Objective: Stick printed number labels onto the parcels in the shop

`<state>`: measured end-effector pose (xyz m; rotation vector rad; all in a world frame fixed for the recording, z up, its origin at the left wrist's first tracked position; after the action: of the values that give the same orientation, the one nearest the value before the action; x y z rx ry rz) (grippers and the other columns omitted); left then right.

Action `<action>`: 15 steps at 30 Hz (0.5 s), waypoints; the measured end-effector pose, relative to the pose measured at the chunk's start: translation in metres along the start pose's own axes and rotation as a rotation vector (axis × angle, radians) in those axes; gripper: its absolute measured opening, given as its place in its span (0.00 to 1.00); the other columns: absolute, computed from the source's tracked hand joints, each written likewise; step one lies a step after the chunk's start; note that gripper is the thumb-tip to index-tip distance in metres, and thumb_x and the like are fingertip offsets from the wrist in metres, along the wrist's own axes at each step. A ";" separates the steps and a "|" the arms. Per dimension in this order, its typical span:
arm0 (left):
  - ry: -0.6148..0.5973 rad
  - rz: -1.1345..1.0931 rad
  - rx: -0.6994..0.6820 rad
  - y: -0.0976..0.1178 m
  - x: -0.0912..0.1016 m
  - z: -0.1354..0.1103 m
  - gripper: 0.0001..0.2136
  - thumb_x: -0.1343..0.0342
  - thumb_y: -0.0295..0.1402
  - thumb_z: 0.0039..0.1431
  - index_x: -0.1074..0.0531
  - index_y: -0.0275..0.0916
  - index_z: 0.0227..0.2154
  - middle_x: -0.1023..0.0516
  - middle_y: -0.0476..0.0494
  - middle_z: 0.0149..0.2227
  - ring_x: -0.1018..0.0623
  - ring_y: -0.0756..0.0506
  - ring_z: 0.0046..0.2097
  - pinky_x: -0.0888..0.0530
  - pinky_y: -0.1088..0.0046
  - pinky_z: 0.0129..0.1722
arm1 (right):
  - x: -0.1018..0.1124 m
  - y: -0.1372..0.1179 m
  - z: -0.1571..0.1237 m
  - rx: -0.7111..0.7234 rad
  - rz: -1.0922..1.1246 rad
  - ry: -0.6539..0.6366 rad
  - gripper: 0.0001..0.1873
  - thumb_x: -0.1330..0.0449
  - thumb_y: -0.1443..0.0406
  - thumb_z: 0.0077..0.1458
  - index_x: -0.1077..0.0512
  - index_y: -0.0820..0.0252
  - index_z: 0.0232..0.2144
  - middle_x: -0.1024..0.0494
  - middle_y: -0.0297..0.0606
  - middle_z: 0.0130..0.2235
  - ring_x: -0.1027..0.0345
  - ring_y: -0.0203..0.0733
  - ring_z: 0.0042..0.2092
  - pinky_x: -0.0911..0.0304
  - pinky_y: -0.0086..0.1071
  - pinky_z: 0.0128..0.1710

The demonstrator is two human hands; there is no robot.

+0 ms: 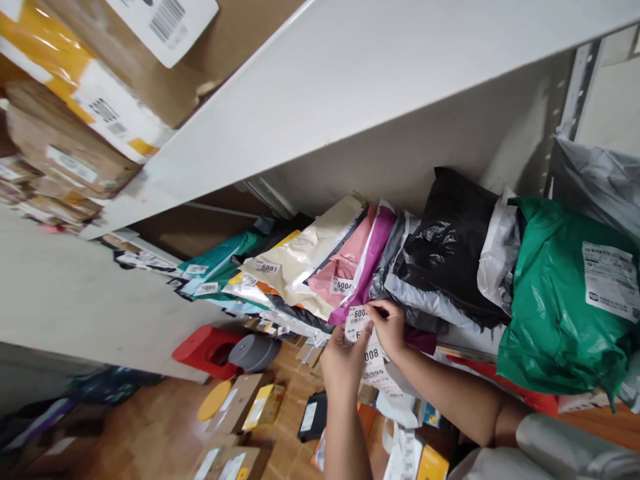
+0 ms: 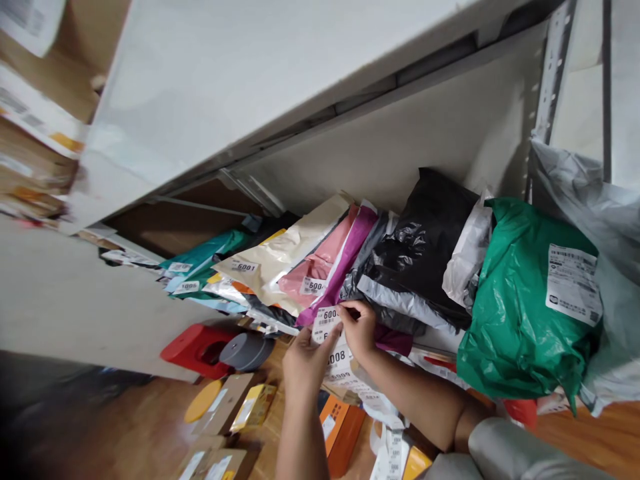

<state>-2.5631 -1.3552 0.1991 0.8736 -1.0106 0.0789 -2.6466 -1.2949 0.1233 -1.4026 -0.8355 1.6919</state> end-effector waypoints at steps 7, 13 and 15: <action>-0.041 0.268 -0.025 -0.022 0.017 -0.042 0.17 0.49 0.49 0.55 0.32 0.43 0.19 0.38 0.50 0.11 0.31 0.45 0.18 0.42 0.74 0.22 | -0.009 0.011 0.008 0.060 -0.188 -0.013 0.06 0.36 0.63 0.50 0.20 0.58 0.27 0.19 0.38 0.29 0.29 0.40 0.30 0.32 0.32 0.33; -0.013 0.084 -0.512 0.018 0.019 -0.046 0.18 0.50 0.47 0.62 0.24 0.42 0.26 0.29 0.50 0.16 0.28 0.48 0.20 0.34 0.75 0.23 | 0.024 0.008 -0.004 0.189 -0.224 -0.175 0.12 0.40 0.63 0.56 0.20 0.55 0.41 0.20 0.39 0.39 0.26 0.42 0.37 0.29 0.33 0.38; -0.066 -0.004 -0.654 0.039 0.009 -0.034 0.16 0.52 0.43 0.65 0.23 0.41 0.32 0.20 0.45 0.27 0.21 0.45 0.30 0.26 0.73 0.32 | 0.040 0.008 -0.010 0.226 -0.230 -0.156 0.15 0.47 0.63 0.62 0.22 0.56 0.44 0.21 0.40 0.42 0.26 0.43 0.42 0.29 0.34 0.43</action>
<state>-2.5513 -1.3093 0.2219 0.2804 -1.0082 -0.2746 -2.6417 -1.2638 0.0949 -0.9937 -0.8276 1.6727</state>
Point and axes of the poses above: each hand's wrist, its own z-axis towards the middle knuckle, its own x-axis out of the back of the hand, y = z × x, the point moved 3 cm from there along z, towards the middle knuckle
